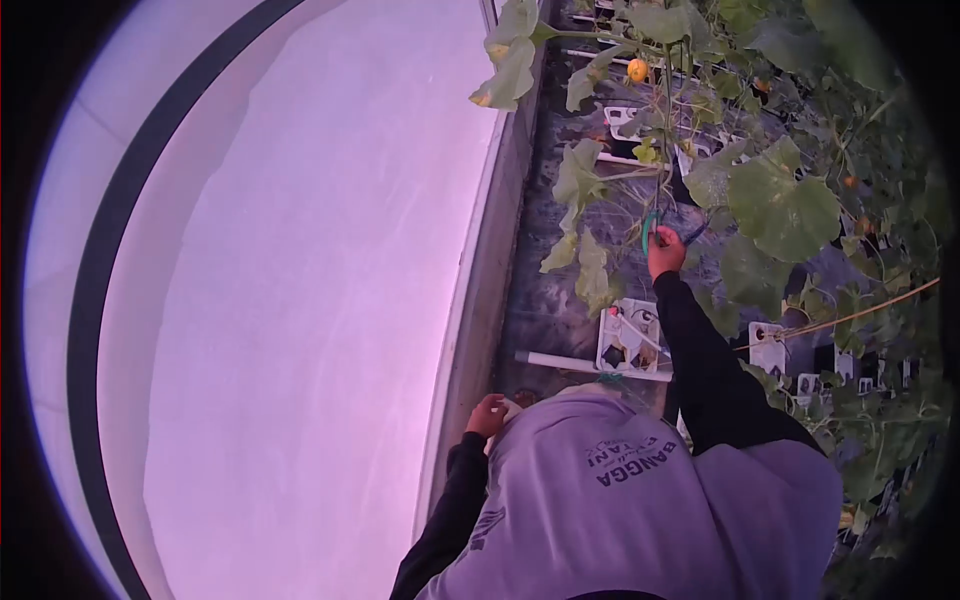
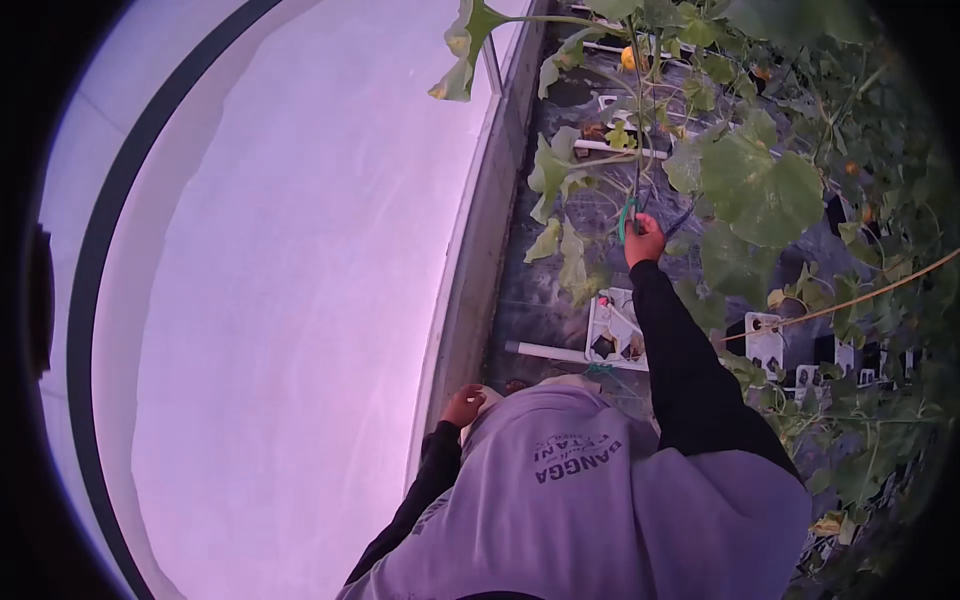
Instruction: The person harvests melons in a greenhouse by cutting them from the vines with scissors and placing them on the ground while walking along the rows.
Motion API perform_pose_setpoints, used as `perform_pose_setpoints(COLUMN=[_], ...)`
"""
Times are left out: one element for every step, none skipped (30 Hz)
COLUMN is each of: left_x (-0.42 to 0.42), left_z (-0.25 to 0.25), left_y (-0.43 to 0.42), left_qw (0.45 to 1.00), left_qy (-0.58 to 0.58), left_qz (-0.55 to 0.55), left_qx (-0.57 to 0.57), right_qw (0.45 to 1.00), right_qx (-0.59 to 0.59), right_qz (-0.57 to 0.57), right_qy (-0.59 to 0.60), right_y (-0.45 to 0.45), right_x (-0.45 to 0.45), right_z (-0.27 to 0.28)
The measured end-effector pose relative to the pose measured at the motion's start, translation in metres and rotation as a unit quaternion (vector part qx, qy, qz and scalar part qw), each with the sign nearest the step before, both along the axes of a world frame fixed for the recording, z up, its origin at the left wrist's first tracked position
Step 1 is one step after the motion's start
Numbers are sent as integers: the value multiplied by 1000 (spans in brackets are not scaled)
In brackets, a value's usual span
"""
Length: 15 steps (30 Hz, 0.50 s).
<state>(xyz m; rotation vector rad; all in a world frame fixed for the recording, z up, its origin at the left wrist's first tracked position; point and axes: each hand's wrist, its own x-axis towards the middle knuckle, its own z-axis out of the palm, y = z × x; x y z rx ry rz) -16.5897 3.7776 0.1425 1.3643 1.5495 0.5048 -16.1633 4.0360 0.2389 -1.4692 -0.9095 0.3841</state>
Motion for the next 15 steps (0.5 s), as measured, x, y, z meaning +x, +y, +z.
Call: perform_pose_setpoints(left_x=[12,21,32,43,50,57,63,71,78,87,96,104,110,120,130], left_z=[13,18,44,72,77,80,81,85,87,80,68,59,41,16,-11], left_y=[28,54,81,108,134,160,185,210,233,257,278,297,310,328,352], left_qw=[1000,993,980,961,969,971,972,967,962,952,942,929,928,906,877], left_qy=[12,71,131,189,108,61,14,1,-10,7,22,66,63,110,155], left_qz=[-28,-71,-107,-142,-140,-156,-172,-206,-239,-269,-297,-334,-339,-394,-447], left_qx=[6,61,103,147,173,168,160,147,132,143,157,149,145,113,83], right_qw=[999,996,991,984,979,974,969,964,958,950,952,947,943,939,936], right_qx=[2,-1,-18,-33,18,23,26,-9,-26,-42,-19,-20,-18,-40,-13], right_qz=[-53,-92,-134,-176,-191,-204,-217,-248,-277,-306,-290,-307,-323,-335,-341], right_qy=[-11,-21,-1,19,70,93,117,93,68,46,96,89,82,65,79], right_y=[0,2,4,3,-1,-5,-10,-16,-22,-26,-31,-38,-47,-58,-65], right_x=[15,32,50,63,68,77,85,85,86,89,99,102,105,109,112], right_z=[-4,-14,-29,-37,-36,-38,-41,-35,-29,-29,-41,-45,-44,-46,-50])
